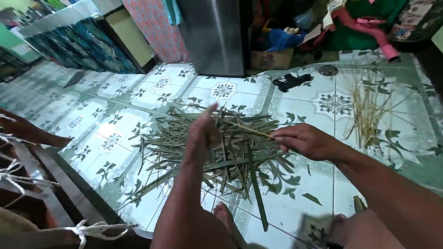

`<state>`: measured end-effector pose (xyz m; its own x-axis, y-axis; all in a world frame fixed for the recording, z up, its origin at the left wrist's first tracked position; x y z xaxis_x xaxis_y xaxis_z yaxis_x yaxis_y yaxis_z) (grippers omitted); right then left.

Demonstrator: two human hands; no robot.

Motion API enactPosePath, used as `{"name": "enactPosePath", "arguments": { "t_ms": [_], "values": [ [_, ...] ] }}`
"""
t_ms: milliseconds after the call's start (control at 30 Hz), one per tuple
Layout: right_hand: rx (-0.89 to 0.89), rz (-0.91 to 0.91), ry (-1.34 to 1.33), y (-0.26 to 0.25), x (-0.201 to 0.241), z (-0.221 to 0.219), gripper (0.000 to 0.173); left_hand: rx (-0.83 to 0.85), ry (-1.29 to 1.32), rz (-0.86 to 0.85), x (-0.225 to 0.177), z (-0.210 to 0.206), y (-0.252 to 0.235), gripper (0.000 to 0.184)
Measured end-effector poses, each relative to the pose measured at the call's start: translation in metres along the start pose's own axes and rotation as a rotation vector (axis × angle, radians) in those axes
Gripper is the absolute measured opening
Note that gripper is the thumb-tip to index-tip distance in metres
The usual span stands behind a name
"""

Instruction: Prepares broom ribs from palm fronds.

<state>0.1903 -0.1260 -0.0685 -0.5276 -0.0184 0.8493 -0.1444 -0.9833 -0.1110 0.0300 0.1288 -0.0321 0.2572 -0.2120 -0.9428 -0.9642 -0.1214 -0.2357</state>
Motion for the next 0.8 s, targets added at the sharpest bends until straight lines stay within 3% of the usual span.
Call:
{"name": "enactPosePath", "arguments": {
  "t_ms": [133,233,333,533,600,733,800],
  "values": [
    [-0.005,-0.005,0.047,-0.002,-0.005,0.001,0.03,-0.093,0.126,-0.14,-0.009,0.02,0.002,0.045],
    [-0.016,-0.021,0.036,-0.005,-0.005,-0.003,0.03,-0.025,-0.003,-0.001,0.009,0.0,0.003,0.051],
    [-0.06,-0.004,0.022,-0.005,-0.005,-0.005,0.029,0.048,-0.067,0.174,0.016,-0.022,0.002,0.045],
    [-0.102,-0.091,0.071,0.008,-0.019,0.013,0.028,-0.222,0.118,-0.235,-0.028,0.045,0.012,0.042],
    [-0.114,-0.122,0.043,0.009,-0.022,0.015,0.027,-0.231,0.125,-0.257,-0.026,0.047,0.013,0.041],
    [-0.148,-0.136,0.014,0.002,-0.017,0.006,0.026,-0.033,-0.05,0.056,0.012,-0.001,0.004,0.05],
    [-0.164,-0.085,0.022,-0.002,-0.015,0.002,0.025,0.045,-0.139,0.189,0.016,-0.023,-0.001,0.046]
  ]
}}
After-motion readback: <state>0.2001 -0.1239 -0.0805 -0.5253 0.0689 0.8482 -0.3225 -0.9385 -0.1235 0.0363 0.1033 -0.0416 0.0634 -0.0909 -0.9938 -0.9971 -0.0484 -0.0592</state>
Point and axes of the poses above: each hand's wrist, its own y-axis away from the middle knuckle, its own z-axis out of the back of the hand, x = y × z, the point moved 1 cm from there along -y, towards the middle knuckle, and after that the axes turned 12 degrees about x, right-handed, at the moved point
